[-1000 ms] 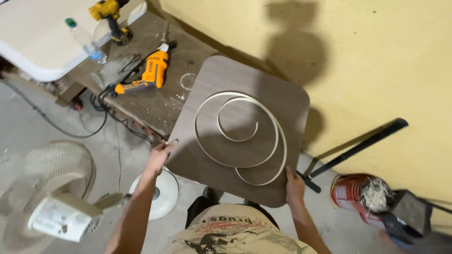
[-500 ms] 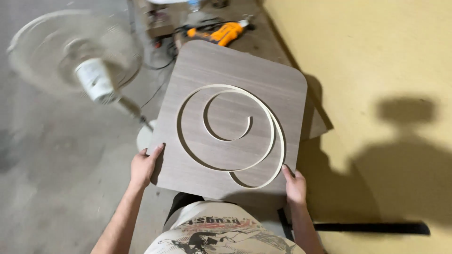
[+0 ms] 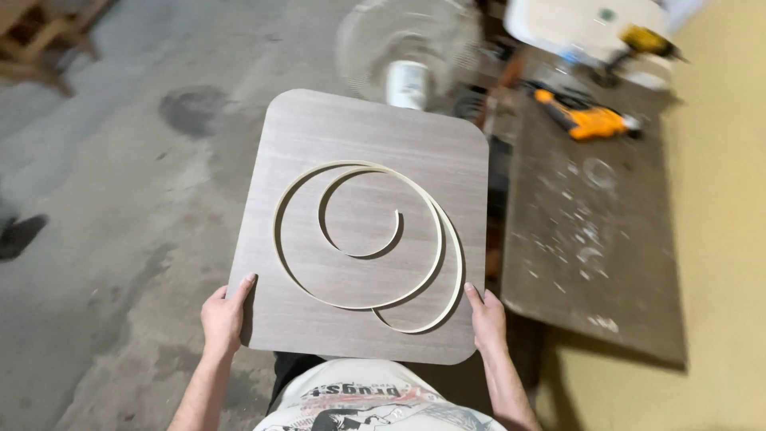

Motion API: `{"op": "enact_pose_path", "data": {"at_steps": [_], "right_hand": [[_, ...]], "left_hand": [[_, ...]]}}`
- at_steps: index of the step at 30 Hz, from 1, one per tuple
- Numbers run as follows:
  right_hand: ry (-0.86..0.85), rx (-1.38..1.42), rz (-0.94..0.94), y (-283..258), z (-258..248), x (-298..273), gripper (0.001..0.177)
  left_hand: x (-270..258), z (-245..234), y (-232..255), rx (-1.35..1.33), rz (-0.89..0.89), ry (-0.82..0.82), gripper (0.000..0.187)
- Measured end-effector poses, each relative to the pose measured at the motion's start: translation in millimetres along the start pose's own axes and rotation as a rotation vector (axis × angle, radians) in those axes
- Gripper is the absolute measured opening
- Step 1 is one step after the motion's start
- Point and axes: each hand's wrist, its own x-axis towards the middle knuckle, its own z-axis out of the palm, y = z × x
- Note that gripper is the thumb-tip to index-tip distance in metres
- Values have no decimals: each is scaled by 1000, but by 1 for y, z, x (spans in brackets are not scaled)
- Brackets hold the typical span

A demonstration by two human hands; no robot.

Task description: The person sands the edges of a light-colored wooden board with a sanding block. They then flip the board over and apply a strip of white edge banding to the edge, using a household iron to heat and adhere the material.

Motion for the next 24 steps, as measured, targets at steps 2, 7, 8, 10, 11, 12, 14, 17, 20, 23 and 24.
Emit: {"op": "enact_pose_path", "data": {"at_steps": [2,7,8,10,11,12,14,17,20,23,24], "right_hand": [[-78,-5,-24,-4,44,1,86],[-226,-55,-69,-15,164,5,83],[-246,-66,-62,-27,186,-5,83],[-288,-118,-76,-53,228,-17,86],[-299,-123,-76,-60,245,-19,86],[-305,-127,-91,-66,260,-21,81],[-309,-134,-101,-82,291,-21,76],[-325,-173,-67,-109,333,-6,81],[-314,-193,-52,-116,373,39,85],[-346,-292,-102,-109,417,114,55],[-348,-223,-61,-122,430,126,53]], "left_hand": [[23,-35,-20,-51,-18,87,53],[98,-122,-63,-51,-39,235,52],[105,-140,-61,-47,-57,251,52],[127,-169,-50,-17,-60,272,53],[131,-182,-46,-18,-67,282,53],[138,-192,-40,-9,-78,292,54],[158,-206,-30,3,-92,299,55],[199,-212,-16,-24,-93,332,53],[245,-211,10,-25,-82,326,54],[298,-200,48,-42,-130,284,45],[322,-193,55,-21,-115,281,45]]}}
